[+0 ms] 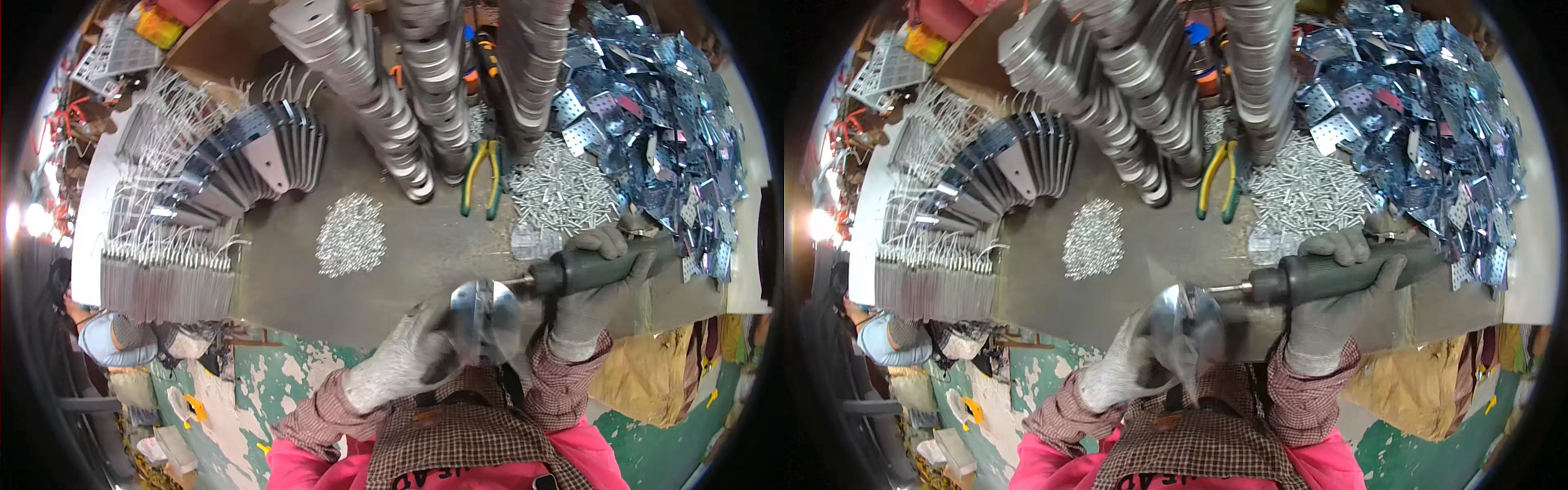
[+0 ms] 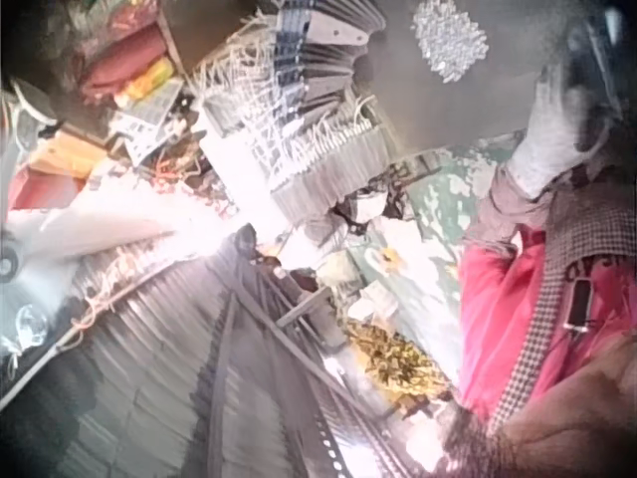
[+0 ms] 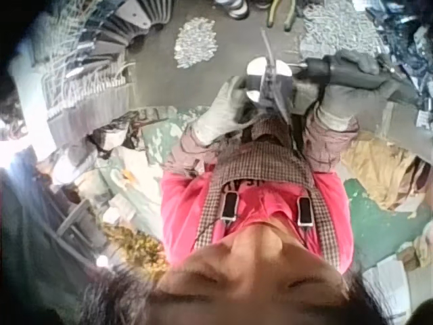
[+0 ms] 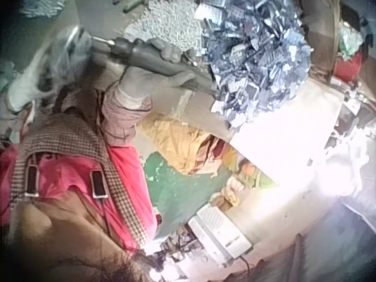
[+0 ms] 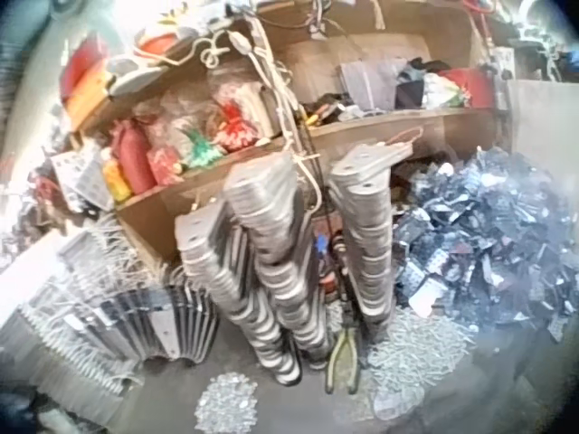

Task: The person assembles metal components by aligning metal plates, perforated sheets, and wires by hand, fastening them together using an electric screwdriver, and stacking the finished assemblies.

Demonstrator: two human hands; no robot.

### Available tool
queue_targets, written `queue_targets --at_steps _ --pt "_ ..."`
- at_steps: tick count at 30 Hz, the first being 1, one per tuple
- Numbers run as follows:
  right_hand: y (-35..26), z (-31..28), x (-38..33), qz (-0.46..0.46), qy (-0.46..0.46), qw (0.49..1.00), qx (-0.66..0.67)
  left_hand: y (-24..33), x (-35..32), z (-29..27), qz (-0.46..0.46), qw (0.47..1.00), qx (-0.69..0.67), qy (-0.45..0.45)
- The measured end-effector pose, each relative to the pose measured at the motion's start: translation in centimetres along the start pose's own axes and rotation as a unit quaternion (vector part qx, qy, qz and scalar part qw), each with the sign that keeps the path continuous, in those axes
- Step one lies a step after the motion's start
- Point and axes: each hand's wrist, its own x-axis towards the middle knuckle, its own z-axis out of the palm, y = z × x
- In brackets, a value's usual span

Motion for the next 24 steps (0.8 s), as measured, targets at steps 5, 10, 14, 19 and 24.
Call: queue_targets --at_steps 5,10,14,19,24 --pt "0.6 -2.2 0.3 0.031 0.071 0.996 -0.045 -2.7 0.9 -1.4 0.288 0.926 0.217 0.110" --pt "0.2 -2.1 0.1 0.019 0.103 0.993 -0.060 -0.6 7.4 -9.0 0.072 0.776 0.563 0.275" --pt "0.4 -2.2 0.1 0.025 0.128 0.989 -0.071 -1.3 9.1 -10.7 -0.028 0.711 0.699 0.074" --pt "0.3 -2.2 0.1 0.037 0.128 0.988 -0.078 -1.3 9.5 -10.7 0.035 0.750 0.648 0.131" --pt "0.2 -2.6 0.4 0.044 0.133 0.988 -0.072 0.5 2.5 -3.3 0.103 0.969 0.166 0.150"
